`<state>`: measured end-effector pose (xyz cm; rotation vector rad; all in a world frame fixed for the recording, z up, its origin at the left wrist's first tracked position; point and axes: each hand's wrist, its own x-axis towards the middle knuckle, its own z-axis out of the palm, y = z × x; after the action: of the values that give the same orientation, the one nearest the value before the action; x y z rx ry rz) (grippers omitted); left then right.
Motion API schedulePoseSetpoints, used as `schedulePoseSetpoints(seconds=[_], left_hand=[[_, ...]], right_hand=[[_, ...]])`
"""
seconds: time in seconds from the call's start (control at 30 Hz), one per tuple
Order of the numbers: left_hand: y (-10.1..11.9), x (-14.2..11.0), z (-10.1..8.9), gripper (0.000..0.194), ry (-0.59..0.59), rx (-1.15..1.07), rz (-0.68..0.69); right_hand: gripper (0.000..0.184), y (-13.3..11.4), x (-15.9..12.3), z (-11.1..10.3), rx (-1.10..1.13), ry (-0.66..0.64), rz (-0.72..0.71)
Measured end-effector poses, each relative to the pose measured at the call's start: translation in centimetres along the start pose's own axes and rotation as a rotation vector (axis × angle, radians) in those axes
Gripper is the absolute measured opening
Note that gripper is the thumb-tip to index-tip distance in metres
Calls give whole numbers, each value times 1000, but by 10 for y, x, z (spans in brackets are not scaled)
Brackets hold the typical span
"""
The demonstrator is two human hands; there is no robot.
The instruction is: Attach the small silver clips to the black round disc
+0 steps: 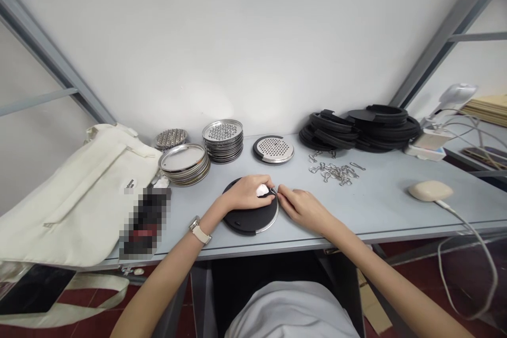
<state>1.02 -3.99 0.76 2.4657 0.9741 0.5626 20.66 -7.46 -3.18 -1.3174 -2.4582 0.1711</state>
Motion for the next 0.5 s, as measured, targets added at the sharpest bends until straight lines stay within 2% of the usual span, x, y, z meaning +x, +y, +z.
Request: schedulePoseSetpoints(seconds=[0.5], left_hand=[[0, 1, 1, 15, -4, -19, -11]], right_hand=[[23, 0, -1, 0, -12, 0, 1]])
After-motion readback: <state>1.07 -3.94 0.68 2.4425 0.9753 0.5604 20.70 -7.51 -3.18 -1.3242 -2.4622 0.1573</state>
